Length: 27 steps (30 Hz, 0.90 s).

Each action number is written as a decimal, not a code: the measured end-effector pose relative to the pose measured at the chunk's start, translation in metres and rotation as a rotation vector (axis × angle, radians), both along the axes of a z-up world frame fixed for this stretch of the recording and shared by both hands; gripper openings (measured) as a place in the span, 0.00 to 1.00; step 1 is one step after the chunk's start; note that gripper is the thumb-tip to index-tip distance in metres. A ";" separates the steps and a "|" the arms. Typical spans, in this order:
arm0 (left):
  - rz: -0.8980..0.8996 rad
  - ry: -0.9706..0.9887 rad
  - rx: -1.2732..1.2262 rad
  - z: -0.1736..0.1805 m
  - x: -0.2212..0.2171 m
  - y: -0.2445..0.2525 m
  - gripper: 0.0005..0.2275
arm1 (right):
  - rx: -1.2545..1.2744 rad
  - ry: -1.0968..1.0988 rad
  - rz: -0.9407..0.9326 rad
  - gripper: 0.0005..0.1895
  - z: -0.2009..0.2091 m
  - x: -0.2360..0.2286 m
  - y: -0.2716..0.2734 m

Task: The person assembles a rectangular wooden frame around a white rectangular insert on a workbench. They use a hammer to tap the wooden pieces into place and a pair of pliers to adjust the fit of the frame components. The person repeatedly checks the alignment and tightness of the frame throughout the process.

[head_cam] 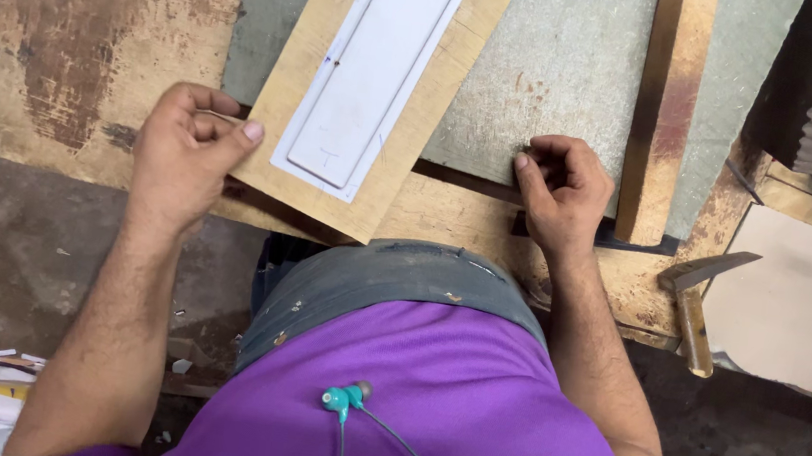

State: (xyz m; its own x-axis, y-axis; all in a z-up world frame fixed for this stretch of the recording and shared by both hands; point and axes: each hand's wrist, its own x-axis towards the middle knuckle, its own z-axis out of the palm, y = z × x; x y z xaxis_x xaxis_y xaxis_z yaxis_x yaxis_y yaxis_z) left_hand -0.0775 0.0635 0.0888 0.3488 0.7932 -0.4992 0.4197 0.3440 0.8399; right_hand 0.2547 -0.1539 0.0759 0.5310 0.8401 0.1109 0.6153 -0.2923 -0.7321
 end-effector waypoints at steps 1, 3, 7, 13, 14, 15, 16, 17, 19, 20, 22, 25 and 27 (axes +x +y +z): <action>-0.012 0.011 -0.003 -0.001 0.000 -0.002 0.14 | -0.001 0.002 -0.003 0.08 0.000 0.000 0.001; -0.014 0.000 0.016 -0.004 0.002 -0.005 0.14 | 0.003 -0.008 -0.009 0.08 0.000 -0.001 0.002; -0.031 0.007 0.036 -0.004 0.001 -0.004 0.15 | 0.015 -0.029 -0.019 0.08 0.001 -0.003 0.003; -0.165 0.216 0.219 0.006 0.004 0.000 0.15 | 0.020 -0.033 -0.013 0.08 0.001 -0.003 0.004; -0.169 0.242 0.293 0.009 0.003 0.001 0.15 | 0.019 -0.027 -0.015 0.08 0.001 -0.003 0.003; -0.174 0.268 0.365 0.013 0.003 0.000 0.14 | 0.017 -0.020 -0.016 0.08 0.001 -0.003 0.003; -0.178 0.294 0.437 0.016 0.003 -0.002 0.14 | 0.015 -0.013 -0.018 0.08 0.001 -0.003 0.002; -0.166 0.248 0.470 0.019 0.004 -0.002 0.14 | 0.017 -0.017 -0.018 0.08 0.001 -0.003 0.002; -0.137 0.157 0.536 0.025 0.004 -0.005 0.14 | 0.021 -0.022 -0.016 0.08 0.000 -0.003 0.002; -0.147 0.158 0.511 0.027 0.005 -0.006 0.13 | 0.020 -0.017 -0.018 0.08 0.000 -0.003 0.002; -0.166 0.157 0.463 0.029 0.011 -0.010 0.11 | 0.020 -0.008 -0.023 0.08 0.000 -0.003 0.001; -0.276 0.190 0.603 0.028 0.015 -0.011 0.12 | 0.027 -0.035 -0.012 0.08 -0.002 -0.002 0.000; -0.280 0.237 0.624 0.025 0.016 -0.010 0.13 | 0.029 -0.025 0.003 0.07 -0.003 -0.001 0.000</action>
State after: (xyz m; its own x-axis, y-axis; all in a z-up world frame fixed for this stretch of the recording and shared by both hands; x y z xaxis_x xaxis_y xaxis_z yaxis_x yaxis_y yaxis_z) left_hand -0.0616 0.0537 0.1138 0.5192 0.8518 -0.0700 0.6173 -0.3171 0.7199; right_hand 0.2537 -0.1539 0.0728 0.5255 0.8377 0.1488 0.6345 -0.2693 -0.7244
